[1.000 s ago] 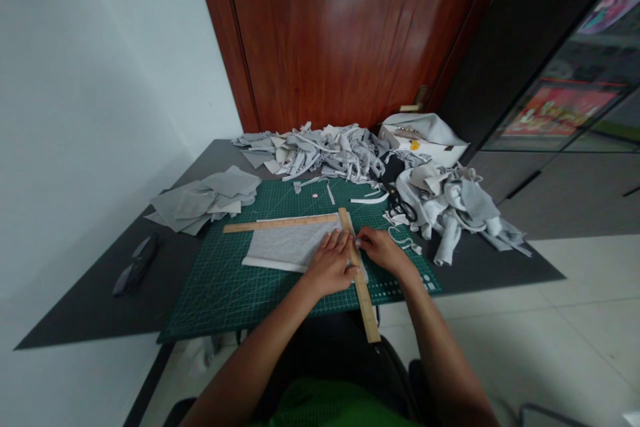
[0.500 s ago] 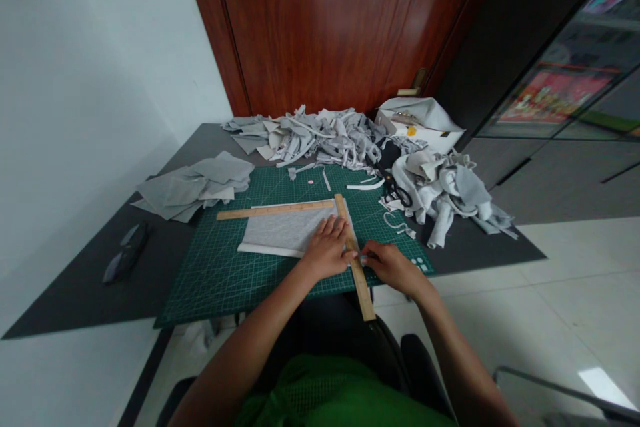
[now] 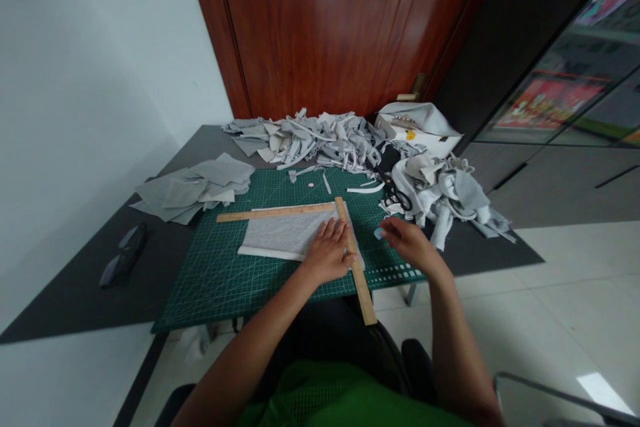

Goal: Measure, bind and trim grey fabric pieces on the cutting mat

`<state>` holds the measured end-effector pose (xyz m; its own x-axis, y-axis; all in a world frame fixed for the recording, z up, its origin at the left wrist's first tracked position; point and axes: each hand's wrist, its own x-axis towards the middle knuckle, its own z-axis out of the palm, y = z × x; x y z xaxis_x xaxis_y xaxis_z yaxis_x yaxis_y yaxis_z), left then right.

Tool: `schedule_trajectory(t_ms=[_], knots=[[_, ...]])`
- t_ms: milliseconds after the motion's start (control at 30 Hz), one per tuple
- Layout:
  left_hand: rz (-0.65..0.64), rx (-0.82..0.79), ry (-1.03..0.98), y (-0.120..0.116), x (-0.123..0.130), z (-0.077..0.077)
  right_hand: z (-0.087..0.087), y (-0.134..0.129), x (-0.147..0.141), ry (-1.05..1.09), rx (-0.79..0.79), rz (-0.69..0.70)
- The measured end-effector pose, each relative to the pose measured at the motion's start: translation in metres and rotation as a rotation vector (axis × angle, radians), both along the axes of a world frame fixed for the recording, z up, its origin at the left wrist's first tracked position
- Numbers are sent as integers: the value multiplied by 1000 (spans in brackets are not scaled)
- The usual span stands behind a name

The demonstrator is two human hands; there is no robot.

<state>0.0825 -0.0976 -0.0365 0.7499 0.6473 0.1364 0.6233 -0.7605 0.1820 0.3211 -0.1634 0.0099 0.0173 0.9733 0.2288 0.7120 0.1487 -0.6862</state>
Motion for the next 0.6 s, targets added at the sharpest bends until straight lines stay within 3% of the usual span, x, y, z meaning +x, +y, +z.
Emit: schedule_trajectory(t_ms=[100,233,367,500,600], knots=[[-2,21,-12,0,-2,-3,20,42,22,-168,78,-113],[3,48,-41,-2,-5,-3,36,113,39,-219,78,-200],[3,64,-60,-5,-7,-2,16,158,43,-213,59,-260],[-1,69,-66,-7,-7,-1,-16,168,45,-226,49,-290],[12,69,-71,-9,-6,1,-29,171,48,-249,28,-269]])
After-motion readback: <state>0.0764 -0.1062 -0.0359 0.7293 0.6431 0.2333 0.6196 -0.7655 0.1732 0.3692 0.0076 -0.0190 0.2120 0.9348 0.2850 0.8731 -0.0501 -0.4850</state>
